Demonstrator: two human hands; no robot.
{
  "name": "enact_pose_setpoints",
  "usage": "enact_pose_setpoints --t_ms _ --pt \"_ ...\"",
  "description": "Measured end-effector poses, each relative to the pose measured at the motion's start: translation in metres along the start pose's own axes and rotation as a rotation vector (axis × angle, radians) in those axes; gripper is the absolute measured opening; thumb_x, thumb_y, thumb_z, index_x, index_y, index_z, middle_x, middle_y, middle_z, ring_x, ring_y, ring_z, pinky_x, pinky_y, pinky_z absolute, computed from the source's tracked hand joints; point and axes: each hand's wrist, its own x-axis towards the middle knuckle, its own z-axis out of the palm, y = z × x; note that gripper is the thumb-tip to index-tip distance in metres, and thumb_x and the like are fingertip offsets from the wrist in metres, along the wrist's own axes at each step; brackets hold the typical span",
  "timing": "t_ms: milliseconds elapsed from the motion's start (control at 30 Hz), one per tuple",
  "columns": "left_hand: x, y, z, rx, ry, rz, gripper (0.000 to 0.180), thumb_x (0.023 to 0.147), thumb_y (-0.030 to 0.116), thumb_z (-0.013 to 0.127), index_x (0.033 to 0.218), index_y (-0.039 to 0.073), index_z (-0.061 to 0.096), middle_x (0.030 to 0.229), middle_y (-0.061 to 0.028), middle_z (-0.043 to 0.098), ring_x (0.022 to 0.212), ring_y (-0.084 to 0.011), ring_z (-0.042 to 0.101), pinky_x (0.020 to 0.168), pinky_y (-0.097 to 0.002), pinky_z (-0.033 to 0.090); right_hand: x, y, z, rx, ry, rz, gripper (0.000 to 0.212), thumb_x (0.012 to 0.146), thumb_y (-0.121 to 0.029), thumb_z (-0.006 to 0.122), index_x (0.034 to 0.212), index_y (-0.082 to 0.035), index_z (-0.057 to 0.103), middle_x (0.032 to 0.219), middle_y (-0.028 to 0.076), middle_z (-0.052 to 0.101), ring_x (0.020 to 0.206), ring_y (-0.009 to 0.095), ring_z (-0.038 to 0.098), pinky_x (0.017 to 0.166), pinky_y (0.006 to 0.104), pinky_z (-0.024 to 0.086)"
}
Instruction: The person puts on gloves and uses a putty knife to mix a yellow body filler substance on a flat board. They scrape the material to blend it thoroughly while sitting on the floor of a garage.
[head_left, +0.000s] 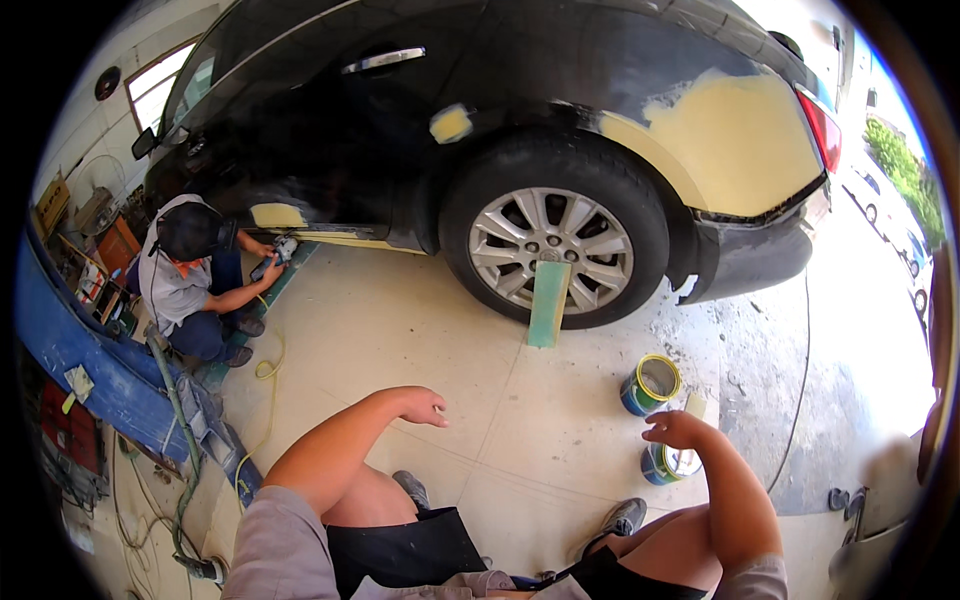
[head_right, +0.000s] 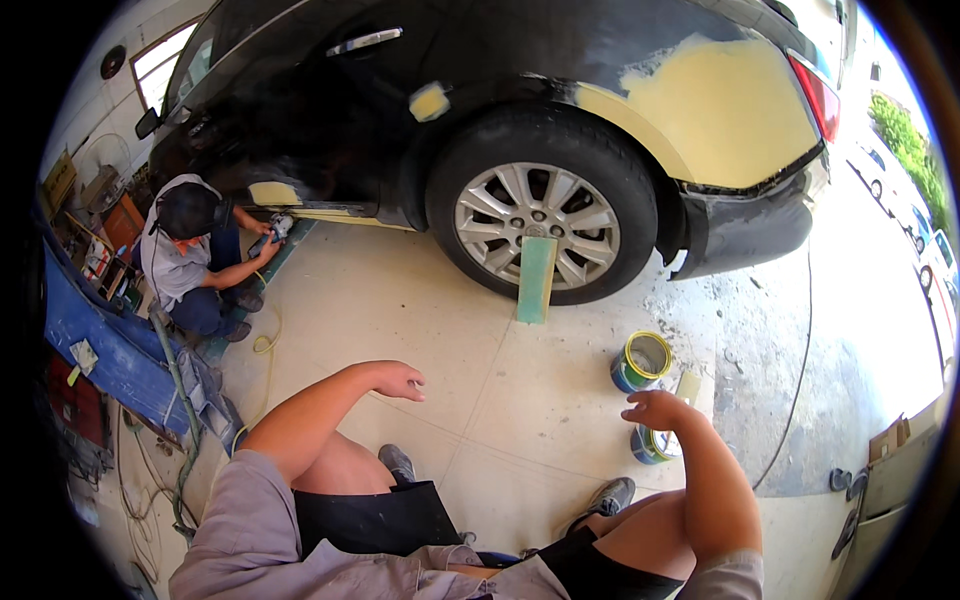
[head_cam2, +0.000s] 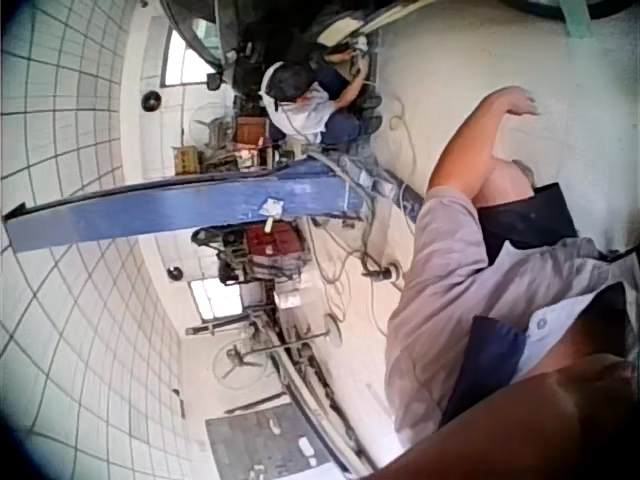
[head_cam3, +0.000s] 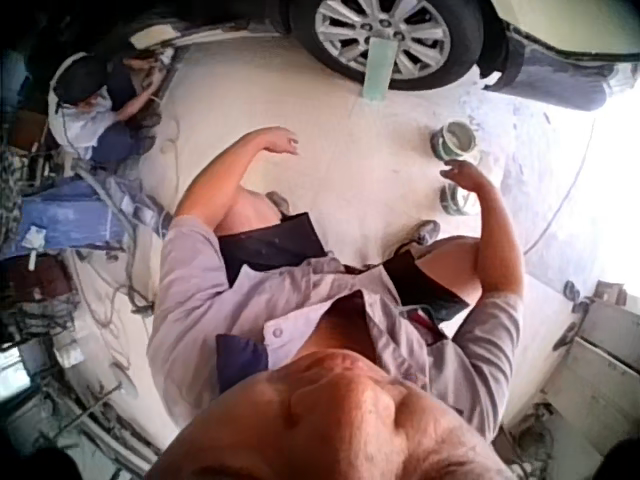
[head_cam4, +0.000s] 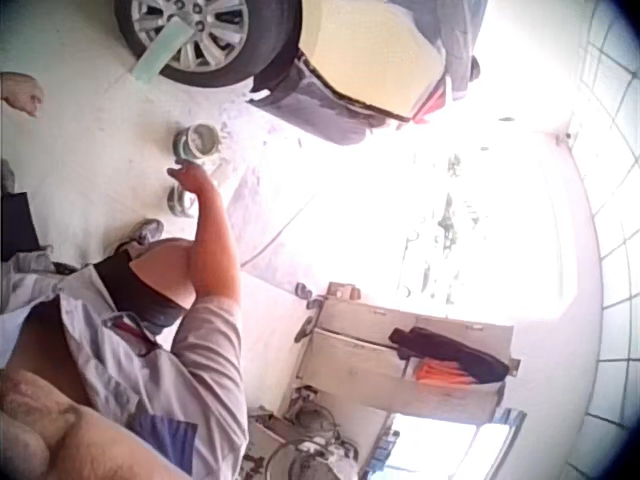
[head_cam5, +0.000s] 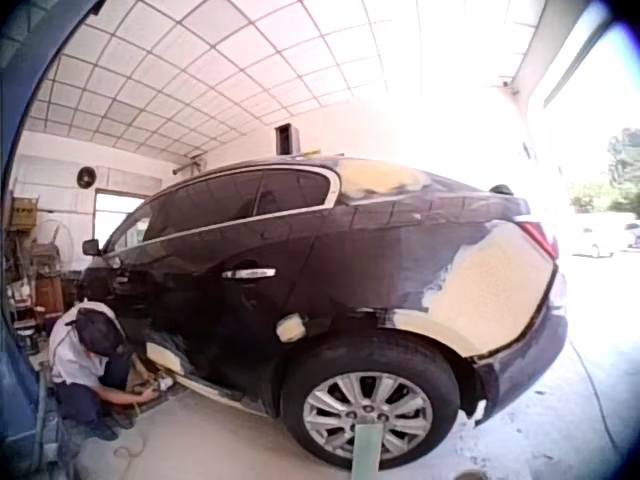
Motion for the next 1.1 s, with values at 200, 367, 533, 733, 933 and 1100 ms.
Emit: enact_pose_setpoints --t_ms 200,367,533,733,933,1100 --pt "-0.003 0.002 -0.003 -0.118 0.015 -0.021 0.069 0.095 0.049 0.072 0.144 0.003 0.058 0.126 -0.0143 0.073 0.110 -0.0253 0.069 0.097 -0.0375 0.054 0.007 0.019 0.000 0.099 0.019 0.018 0.065 0.095 -0.051 0.068 0.142 -0.007 0.063 0.135 0.021 0.068 0.127 0.035 0.064 0.109 0.0413 0.049" --pt "-0.003 0.004 -0.009 -0.151 0.010 -0.046 0.066 0.096 0.044 0.074 0.143 0.002 0.059 0.119 -0.0122 0.075 0.104 -0.0211 0.070 0.094 -0.0363 0.054 0.004 0.026 -0.007 0.193 0.057 0.031 0.057 0.096 -0.046 0.067 0.136 -0.006 0.067 0.128 0.021 0.071 0.120 0.033 0.067 0.105 0.0424 0.050" --pt "0.004 -0.009 -0.003 -0.170 0.015 -0.058 0.066 0.094 0.043 0.076 0.142 0.000 0.059 0.118 -0.0112 0.075 0.101 -0.0202 0.070 0.092 -0.0361 0.055 0.006 0.030 -0.011 0.183 0.107 0.026 0.046 0.096 -0.038 0.065 0.132 -0.008 0.070 0.116 0.019 0.075 0.093 0.025 0.076 0.091 0.0410 0.057" --pt "0.003 0.003 -0.007 -0.214 0.047 -0.027 0.062 0.095 0.037 0.075 0.140 -0.004 0.059 0.111 -0.0128 0.076 0.097 -0.0193 0.070 0.090 -0.0350 0.055 -0.015 0.067 -0.031 0.585 0.316 0.117 0.043 0.092 -0.014 0.061 0.133 -0.002 0.068 0.109 0.015 0.076 0.088 0.023 0.076 0.082 0.0363 0.059" --pt "-0.022 0.009 -0.012 -0.335 0.051 -0.093 0.056 0.096 0.029 0.075 0.139 -0.004 0.060 0.114 -0.0151 0.074 0.095 -0.0185 0.070 0.087 -0.0342 0.055 -0.069 0.168 -0.002 0.756 0.917 0.171 0.037 0.098 -0.016 0.056 0.131 -0.004 0.069 0.112 0.016 0.077 0.095 0.026 0.073 0.087 0.0392 0.057" --pt "0.005 0.009 0.001 -0.420 -0.012 -0.063 0.056 0.096 0.027 0.074 0.138 -0.007 0.059 0.113 -0.0169 0.074 0.094 -0.0181 0.070 0.083 -0.0339 0.056 -0.172 0.335 0.227 0.638 0.887 0.746 0.025 0.093 -0.018 0.062 0.101 0.001 0.076 0.080 0.010 0.072 0.063 0.018 0.066 0.060 0.0343 0.053"
